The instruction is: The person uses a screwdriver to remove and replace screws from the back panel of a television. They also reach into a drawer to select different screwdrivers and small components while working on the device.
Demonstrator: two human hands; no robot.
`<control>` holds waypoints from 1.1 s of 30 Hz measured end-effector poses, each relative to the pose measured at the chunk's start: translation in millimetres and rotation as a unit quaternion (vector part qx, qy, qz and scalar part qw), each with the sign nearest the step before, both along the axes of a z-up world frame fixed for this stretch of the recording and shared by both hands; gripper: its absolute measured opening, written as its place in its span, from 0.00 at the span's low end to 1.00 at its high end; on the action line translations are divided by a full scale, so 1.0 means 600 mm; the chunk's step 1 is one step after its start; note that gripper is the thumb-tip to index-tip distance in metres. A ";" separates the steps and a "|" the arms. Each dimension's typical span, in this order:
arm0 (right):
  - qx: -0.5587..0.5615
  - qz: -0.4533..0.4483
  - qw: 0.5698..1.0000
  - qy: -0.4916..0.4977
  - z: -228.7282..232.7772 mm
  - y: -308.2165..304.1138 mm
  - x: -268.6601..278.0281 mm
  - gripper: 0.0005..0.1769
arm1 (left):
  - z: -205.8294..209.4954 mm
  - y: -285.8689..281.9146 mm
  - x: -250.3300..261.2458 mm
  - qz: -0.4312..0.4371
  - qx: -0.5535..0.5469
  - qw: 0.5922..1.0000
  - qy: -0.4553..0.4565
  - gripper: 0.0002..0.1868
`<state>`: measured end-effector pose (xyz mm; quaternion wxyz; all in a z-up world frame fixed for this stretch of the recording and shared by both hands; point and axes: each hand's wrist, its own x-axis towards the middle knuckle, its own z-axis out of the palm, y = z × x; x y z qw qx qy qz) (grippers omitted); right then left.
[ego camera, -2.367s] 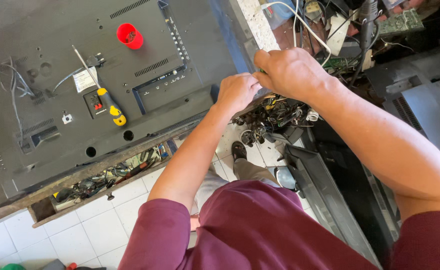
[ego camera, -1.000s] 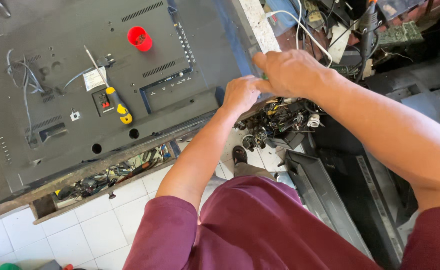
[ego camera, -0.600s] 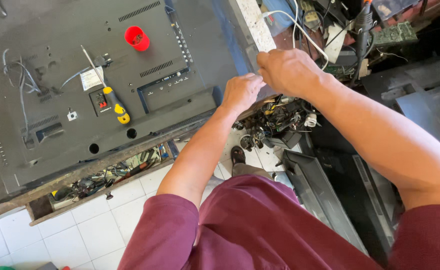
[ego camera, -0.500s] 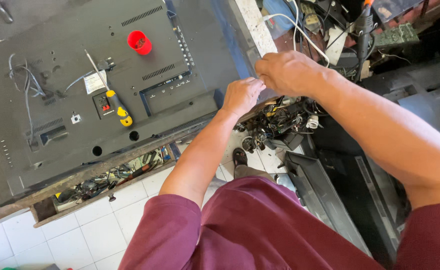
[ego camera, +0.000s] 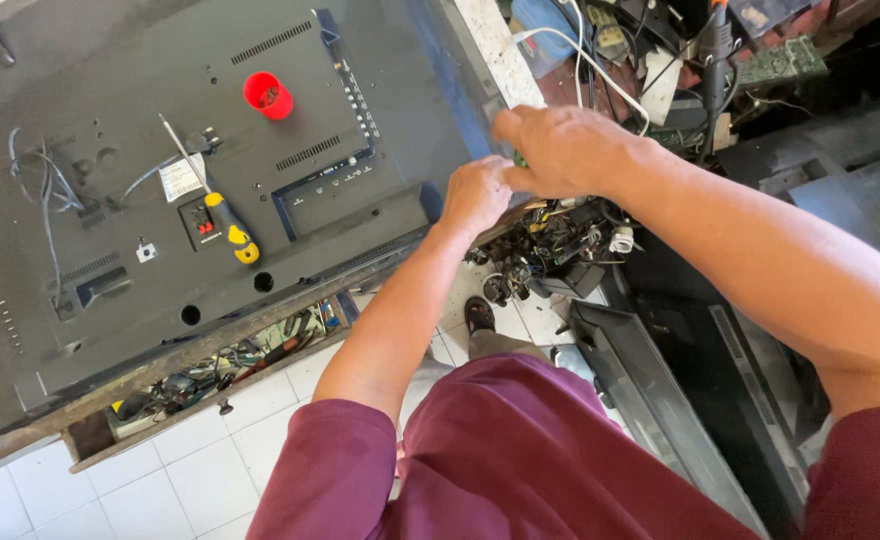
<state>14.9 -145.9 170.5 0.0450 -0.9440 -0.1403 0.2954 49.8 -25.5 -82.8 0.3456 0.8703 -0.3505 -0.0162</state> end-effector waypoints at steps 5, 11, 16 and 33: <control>-0.062 0.002 0.992 -0.106 -0.013 -0.012 -0.005 0.18 | -0.048 -0.010 -0.007 0.033 -0.010 0.998 0.043 0.12; -0.134 -0.053 0.989 -0.044 0.031 0.001 0.007 0.36 | 0.026 -0.006 -0.004 0.049 -0.001 0.995 0.084 0.14; -0.048 -0.020 0.997 -0.063 0.023 -0.010 0.010 0.19 | 0.028 -0.007 0.010 0.030 -0.027 0.999 0.026 0.09; -0.019 0.002 0.995 -0.098 0.004 -0.030 0.014 0.17 | 0.021 -0.035 0.028 -0.029 0.230 0.973 0.002 0.05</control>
